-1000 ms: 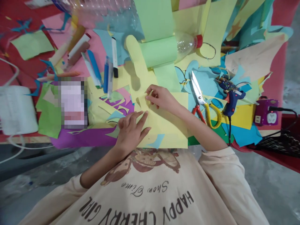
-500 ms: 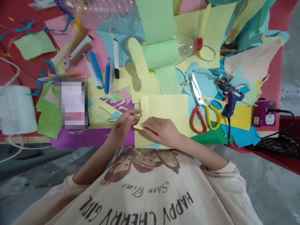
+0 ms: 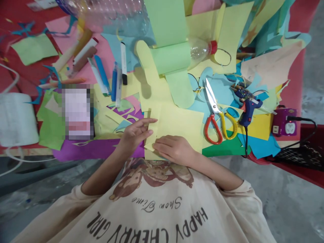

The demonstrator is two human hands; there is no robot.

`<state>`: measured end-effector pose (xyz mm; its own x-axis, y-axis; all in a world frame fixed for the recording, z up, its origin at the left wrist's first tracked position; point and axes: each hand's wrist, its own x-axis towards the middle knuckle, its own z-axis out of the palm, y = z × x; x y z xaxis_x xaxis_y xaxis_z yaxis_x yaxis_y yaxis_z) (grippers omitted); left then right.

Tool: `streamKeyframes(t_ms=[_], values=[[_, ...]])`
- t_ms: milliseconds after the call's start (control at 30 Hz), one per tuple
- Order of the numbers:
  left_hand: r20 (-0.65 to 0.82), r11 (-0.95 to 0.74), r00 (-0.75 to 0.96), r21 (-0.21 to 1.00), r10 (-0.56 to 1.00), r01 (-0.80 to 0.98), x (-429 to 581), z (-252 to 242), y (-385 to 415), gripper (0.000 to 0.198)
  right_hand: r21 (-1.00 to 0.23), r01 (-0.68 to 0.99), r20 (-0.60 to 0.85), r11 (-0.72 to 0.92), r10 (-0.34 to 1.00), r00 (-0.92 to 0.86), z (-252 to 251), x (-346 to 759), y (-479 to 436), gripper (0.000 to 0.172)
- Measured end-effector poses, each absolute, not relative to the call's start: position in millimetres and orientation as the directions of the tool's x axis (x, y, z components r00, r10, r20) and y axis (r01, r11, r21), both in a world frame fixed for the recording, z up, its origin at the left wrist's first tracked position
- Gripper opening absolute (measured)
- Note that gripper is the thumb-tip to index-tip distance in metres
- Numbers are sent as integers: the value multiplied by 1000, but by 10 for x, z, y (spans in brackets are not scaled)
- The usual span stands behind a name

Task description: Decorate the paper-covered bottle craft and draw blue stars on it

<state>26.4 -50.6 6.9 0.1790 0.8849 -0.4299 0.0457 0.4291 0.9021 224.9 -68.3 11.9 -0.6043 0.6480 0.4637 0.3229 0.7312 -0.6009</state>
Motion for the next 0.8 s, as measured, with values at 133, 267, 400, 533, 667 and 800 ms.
streamKeyframes(t_ms=[133, 267, 400, 533, 667, 800], values=[[-505, 515, 165, 857, 847, -21, 260, 84, -507, 49, -677, 395, 320, 621, 732, -601, 217, 2567, -693, 21], [-439, 442, 60, 896, 896, -40, 237, 79, -487, 43, -519, 814, -28, 262, 946, -322, 442, 3179, -649, 27], [-372, 367, -69, 927, 926, -77, 238, 70, -449, 40, -111, 993, -221, 42, 973, -65, 573, 3592, -590, 57], [-364, 355, -80, 928, 928, -112, 283, 34, -417, 42, -32, 999, -358, -38, 933, 24, 527, 3609, -528, 66], [-355, 353, 10, 923, 935, -153, 314, -59, -417, 47, -17, 997, -372, -70, 926, 59, 448, 3552, -434, 69], [-336, 340, 49, 928, 941, -154, 297, -123, -420, 47, -133, 979, -321, -153, 941, 103, 391, 3600, -360, 66]])
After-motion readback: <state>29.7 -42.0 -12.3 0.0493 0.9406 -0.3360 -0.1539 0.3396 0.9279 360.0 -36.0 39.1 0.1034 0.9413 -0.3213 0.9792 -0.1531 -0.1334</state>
